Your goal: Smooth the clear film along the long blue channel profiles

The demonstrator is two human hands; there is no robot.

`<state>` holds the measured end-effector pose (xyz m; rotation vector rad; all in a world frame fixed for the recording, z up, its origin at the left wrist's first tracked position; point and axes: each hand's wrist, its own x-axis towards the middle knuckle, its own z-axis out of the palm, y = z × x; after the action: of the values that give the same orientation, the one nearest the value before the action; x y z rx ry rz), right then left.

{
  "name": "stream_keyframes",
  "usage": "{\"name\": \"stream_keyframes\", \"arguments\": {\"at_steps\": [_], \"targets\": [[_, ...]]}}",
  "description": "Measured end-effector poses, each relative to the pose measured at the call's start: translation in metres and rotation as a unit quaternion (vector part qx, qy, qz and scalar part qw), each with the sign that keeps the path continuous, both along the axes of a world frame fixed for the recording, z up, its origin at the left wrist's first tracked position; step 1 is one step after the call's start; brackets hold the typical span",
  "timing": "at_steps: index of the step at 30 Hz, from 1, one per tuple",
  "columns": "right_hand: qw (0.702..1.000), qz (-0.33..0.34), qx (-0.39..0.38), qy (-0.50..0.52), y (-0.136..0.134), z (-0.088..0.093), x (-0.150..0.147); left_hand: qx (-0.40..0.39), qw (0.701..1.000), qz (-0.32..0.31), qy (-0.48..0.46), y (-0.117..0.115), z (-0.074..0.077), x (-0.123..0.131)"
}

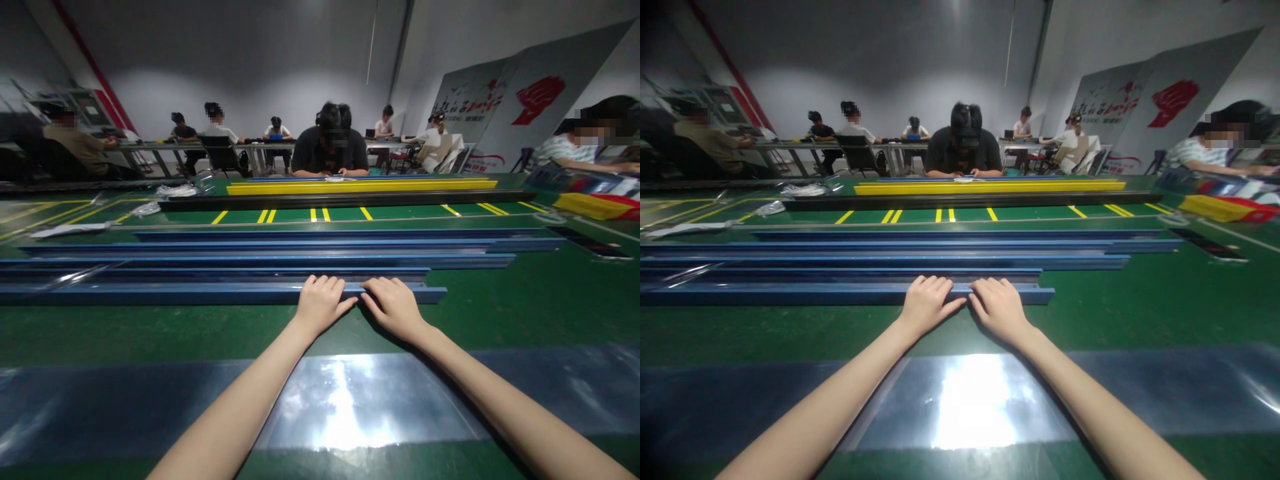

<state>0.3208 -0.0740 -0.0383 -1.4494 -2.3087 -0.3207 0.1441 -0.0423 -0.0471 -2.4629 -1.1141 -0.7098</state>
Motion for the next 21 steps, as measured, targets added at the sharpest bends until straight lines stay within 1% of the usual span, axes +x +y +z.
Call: {"name": "stream_keyframes", "arguments": {"at_steps": [6,9,13,16,21], "targets": [[0.999,-0.02,-0.024,0.009,0.002,0.0,0.002,0.009,1.0,-0.011,-0.014,0.0,0.001,0.001],[0.999,-0.025,-0.026,0.03,0.0,-0.002,0.0,0.005,0.999,-0.02,-0.025,-0.001,0.003,0.001],[0.996,-0.053,-0.034,0.063,-0.003,-0.001,-0.006,-0.002,0.999,-0.025,-0.026,0.0,0.003,0.001],[0.991,-0.066,-0.06,0.102,-0.002,0.001,-0.01,-0.009,0.999,-0.024,-0.024,0.001,0.002,0.0],[0.974,-0.084,-0.107,0.182,0.002,0.008,-0.015,-0.008,0.999,-0.022,-0.023,0.001,0.002,0.0]]}}
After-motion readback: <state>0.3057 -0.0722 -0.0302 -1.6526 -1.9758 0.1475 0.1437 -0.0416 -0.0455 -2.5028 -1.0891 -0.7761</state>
